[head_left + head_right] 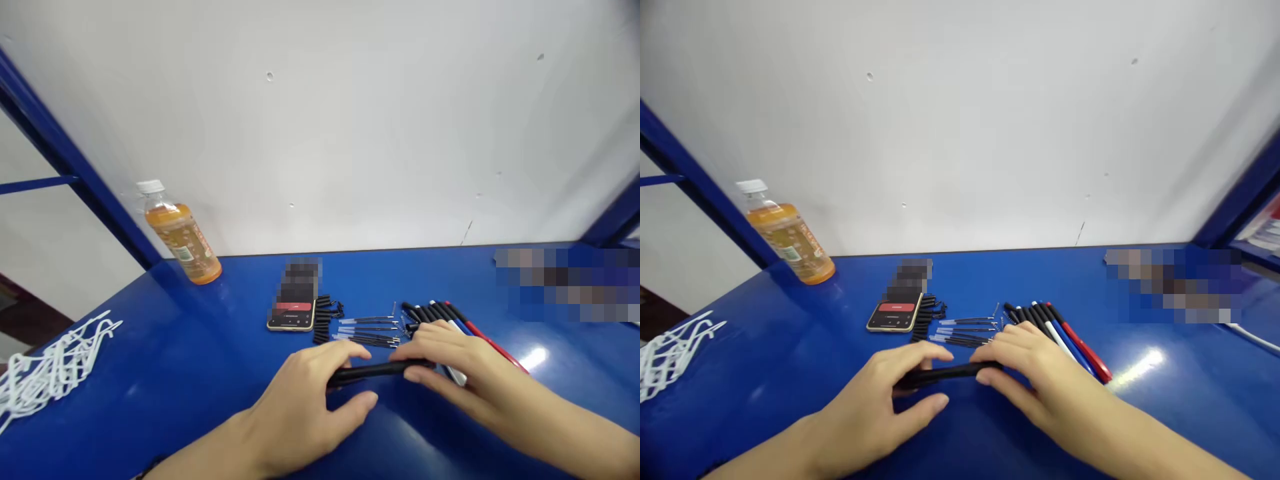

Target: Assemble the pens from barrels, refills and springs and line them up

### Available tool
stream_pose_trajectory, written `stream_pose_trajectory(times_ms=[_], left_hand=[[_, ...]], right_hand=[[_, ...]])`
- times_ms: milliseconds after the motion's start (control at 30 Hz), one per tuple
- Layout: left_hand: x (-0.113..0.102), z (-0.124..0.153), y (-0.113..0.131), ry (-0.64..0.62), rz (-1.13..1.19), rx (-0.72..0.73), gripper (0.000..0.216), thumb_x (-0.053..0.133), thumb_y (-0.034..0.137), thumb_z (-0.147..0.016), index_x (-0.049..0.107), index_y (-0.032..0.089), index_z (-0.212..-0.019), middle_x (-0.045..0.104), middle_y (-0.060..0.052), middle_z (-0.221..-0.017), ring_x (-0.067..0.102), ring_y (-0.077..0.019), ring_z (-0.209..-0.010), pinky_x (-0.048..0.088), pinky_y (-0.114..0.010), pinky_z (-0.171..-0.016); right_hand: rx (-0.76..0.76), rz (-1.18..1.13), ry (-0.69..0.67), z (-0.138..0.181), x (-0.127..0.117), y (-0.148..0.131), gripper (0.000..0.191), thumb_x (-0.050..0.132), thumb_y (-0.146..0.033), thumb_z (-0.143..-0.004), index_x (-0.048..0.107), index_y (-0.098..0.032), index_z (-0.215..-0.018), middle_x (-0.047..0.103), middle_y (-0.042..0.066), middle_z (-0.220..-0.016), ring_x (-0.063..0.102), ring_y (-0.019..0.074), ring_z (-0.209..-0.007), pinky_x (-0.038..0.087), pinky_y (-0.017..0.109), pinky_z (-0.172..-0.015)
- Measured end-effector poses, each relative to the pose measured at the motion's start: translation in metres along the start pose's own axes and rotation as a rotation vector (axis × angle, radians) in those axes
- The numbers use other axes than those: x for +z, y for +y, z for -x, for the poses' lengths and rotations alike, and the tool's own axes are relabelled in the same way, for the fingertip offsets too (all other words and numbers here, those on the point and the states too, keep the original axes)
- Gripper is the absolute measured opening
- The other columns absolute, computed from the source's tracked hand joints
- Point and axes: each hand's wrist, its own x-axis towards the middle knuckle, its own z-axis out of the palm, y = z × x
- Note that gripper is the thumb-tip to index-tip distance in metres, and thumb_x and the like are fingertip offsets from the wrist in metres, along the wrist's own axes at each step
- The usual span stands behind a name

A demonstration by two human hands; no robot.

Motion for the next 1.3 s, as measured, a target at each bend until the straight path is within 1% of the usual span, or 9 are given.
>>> stream_pose_trajectory(times_ms=[133,333,433,533,633,767,867,967,1300], left_hand=[[-0.01,-0.003,-0.017,0.216,-0.123,0.076,0.013,0.046,0.02,-0.082,0.05,0.02,-0.095,0.06,0.001,-0.079,0.053,-0.0092,-0.06,0.045,-0.019,-0.061],[-0.013,-0.004,-0.029,0.315,-0.302,0.403,0.015,0.05,0.013,-0.083,0.053,0.018,-0.096,0.064,-0.002,-0.084,0.058,-0.012,-0.079,0.044,-0.021,-0.075],[-0.013,-0.005,-0.026,0.33,-0.251,0.318,0.012,0.048,0.016,-0.084,0.056,0.018,-0.093,0.064,-0.001,-0.082,0.059,-0.0121,-0.075,0.044,-0.021,-0.072],[-0.018,-0.008,-0.024,0.253,-0.107,0.043,0.014,0.046,0.024,-0.085,0.059,0.02,-0.082,0.063,0.003,-0.07,0.058,-0.0103,-0.064,0.043,-0.019,-0.059],[-0.031,-0.014,-0.026,0.201,-0.043,-0.134,0.018,0.046,0.03,-0.084,0.061,0.021,-0.079,0.063,0.003,-0.07,0.057,-0.0114,-0.065,0.042,-0.02,-0.057],[-0.048,-0.034,-0.037,0.301,-0.338,-0.037,0.015,0.051,0.029,-0.082,0.064,0.023,-0.082,0.06,0.0,-0.09,0.052,-0.0162,-0.084,0.038,-0.031,-0.076],[-0.051,-0.056,-0.047,0.298,-0.657,-0.006,0.017,0.05,0.03,-0.082,0.067,0.026,-0.085,0.056,-0.002,-0.091,0.047,-0.0199,-0.088,0.034,-0.036,-0.076],[-0.045,-0.074,-0.057,0.234,-0.726,0.0,0.018,0.052,0.03,-0.081,0.069,0.025,-0.081,0.055,-0.004,-0.087,0.045,-0.022,-0.087,0.032,-0.036,-0.074],[-0.042,-0.079,-0.063,0.11,-0.742,0.001,0.026,0.044,0.028,-0.084,0.07,0.025,-0.08,0.056,-0.006,-0.088,0.044,-0.0221,-0.084,0.031,-0.038,-0.074]], right_hand=[[0.15,-0.094,0.103,-0.005,-0.009,0.013,0.021,0.046,-0.037,-0.084,0.063,-0.027,-0.091,0.066,0.001,-0.079,0.058,0.0172,-0.069,0.046,0.028,-0.063],[0.249,-0.274,0.097,-0.004,-0.008,0.018,0.027,0.046,-0.038,-0.084,0.065,-0.025,-0.096,0.062,0.001,-0.067,0.055,0.0152,-0.055,0.044,0.025,-0.049],[0.235,-0.299,0.138,-0.003,-0.007,0.021,0.027,0.046,-0.037,-0.084,0.067,-0.023,-0.096,0.058,0.001,-0.063,0.051,0.0134,-0.051,0.042,0.024,-0.047],[0.226,-0.296,0.248,-0.003,-0.012,0.026,0.025,0.051,-0.038,-0.08,0.068,-0.024,-0.092,0.058,0.002,-0.068,0.049,0.0123,-0.05,0.041,0.024,-0.047],[0.348,-0.425,0.324,-0.005,-0.019,0.029,0.027,0.057,-0.041,-0.076,0.067,-0.022,-0.092,0.055,0.0,-0.064,0.044,0.0096,-0.044,0.039,0.024,-0.045],[0.557,-0.819,0.287,-0.011,-0.02,0.023,0.026,0.058,-0.042,-0.076,0.066,-0.018,-0.082,0.053,-0.002,-0.064,0.042,0.0056,-0.044,0.039,0.018,-0.044],[0.615,-1.176,0.219,-0.013,-0.015,0.017,0.023,0.059,-0.036,-0.077,0.064,-0.014,-0.073,0.051,-0.002,-0.066,0.042,0.0039,-0.048,0.041,0.012,-0.044],[0.669,-1.421,0.215,-0.014,-0.01,0.019,0.014,0.061,-0.026,-0.077,0.064,-0.013,-0.078,0.049,-0.001,-0.063,0.044,0.0043,-0.05,0.043,0.01,-0.044],[0.702,-1.629,0.199,-0.012,-0.004,0.032,0.012,0.058,-0.013,-0.079,0.064,-0.008,-0.088,0.053,0.001,-0.069,0.051,0.0051,-0.054,0.048,0.012,-0.045]])
